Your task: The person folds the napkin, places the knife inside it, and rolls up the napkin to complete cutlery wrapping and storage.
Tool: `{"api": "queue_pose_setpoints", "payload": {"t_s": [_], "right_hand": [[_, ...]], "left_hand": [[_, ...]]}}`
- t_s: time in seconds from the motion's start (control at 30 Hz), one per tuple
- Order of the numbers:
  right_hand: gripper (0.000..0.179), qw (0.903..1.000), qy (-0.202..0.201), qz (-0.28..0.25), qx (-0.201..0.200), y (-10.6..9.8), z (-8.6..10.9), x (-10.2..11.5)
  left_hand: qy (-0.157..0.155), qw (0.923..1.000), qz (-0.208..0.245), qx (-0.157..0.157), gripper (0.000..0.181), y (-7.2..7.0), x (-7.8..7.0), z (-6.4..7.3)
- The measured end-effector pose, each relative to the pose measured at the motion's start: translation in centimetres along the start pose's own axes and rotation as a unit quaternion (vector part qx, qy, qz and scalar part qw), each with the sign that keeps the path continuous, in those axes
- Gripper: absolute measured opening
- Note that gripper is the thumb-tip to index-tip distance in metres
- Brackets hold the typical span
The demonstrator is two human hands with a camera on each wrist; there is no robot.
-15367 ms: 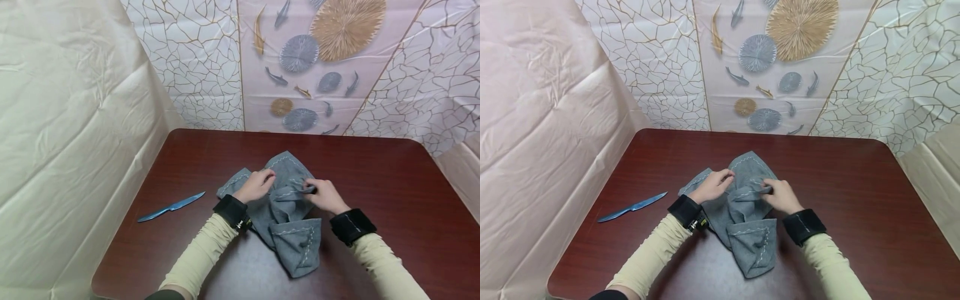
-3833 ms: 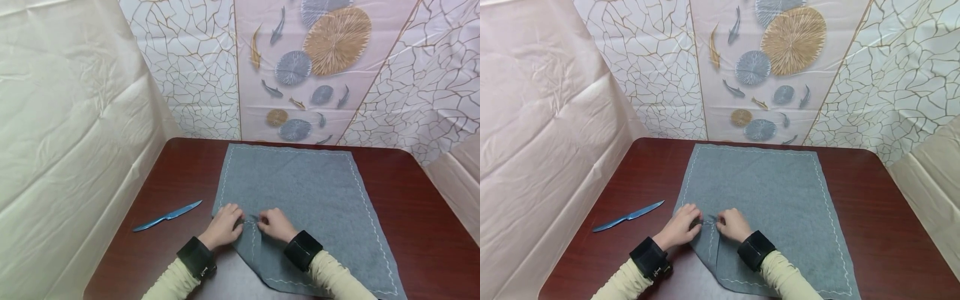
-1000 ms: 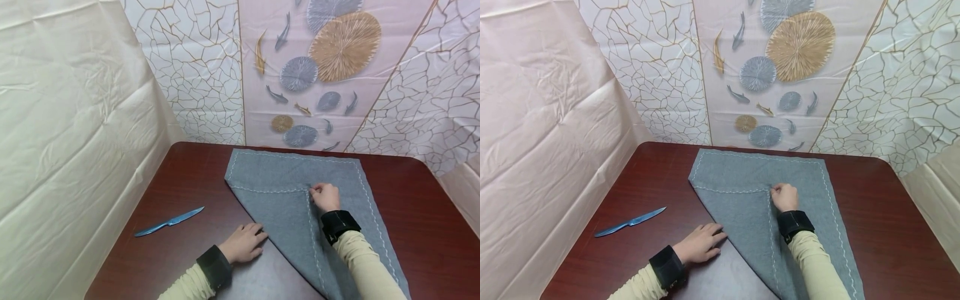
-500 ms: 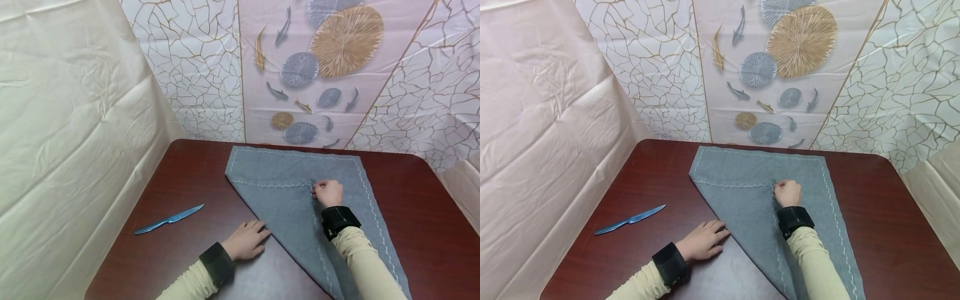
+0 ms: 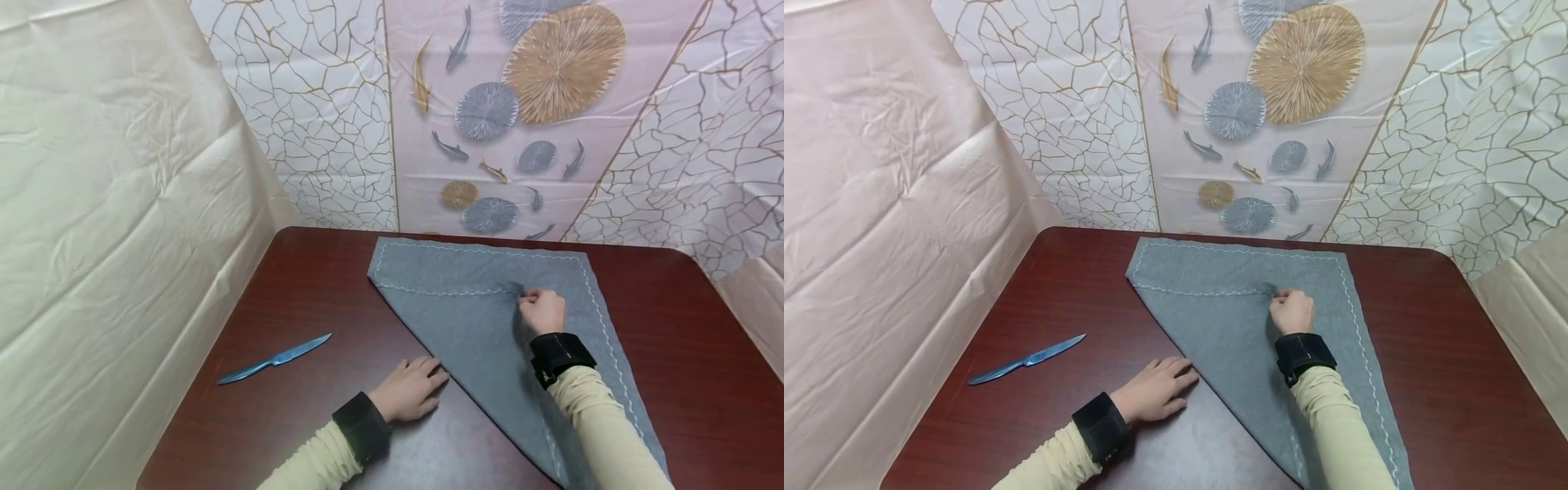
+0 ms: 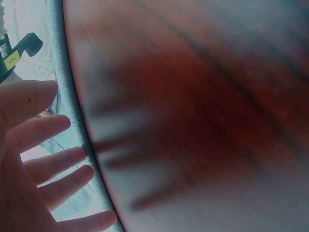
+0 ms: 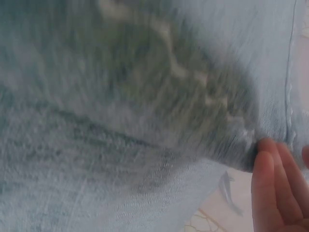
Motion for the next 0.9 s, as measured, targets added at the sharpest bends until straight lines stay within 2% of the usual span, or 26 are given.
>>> {"api": "queue_pose_setpoints", "payload": {"t_s": [0.27, 0.6, 0.9], "right_hand": [[0.038, 0.9987, 0.017, 0.004, 0.047, 0.0, -0.5, -0.5], [0.046, 0.9976, 0.039, -0.007, 0.057, -1.0, -1.2, -1.6], [0.048, 0.9978, 0.034, 0.007, 0.056, -2.4, -2.4, -2.4]], "left_hand": [[-0.004, 1.0000, -0.006, 0.006, 0.047, 0.2, -0.2, -0.7], [0.007, 0.9999, -0.008, -0.010, 0.050, -0.2, -0.6, -1.9], [-0.001, 0.9999, -0.009, 0.012, 0.051, 0.0, -1.0, -3.2]]}}
Point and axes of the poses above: each hand's wrist, its own z-axis away from the middle knuckle, its own y-axis out of the palm, x = y × z, the point moved 5 cm from there along -z, towards the middle knuckle, and after that the axes turned 2 degrees about x, right-handed, at the moved point
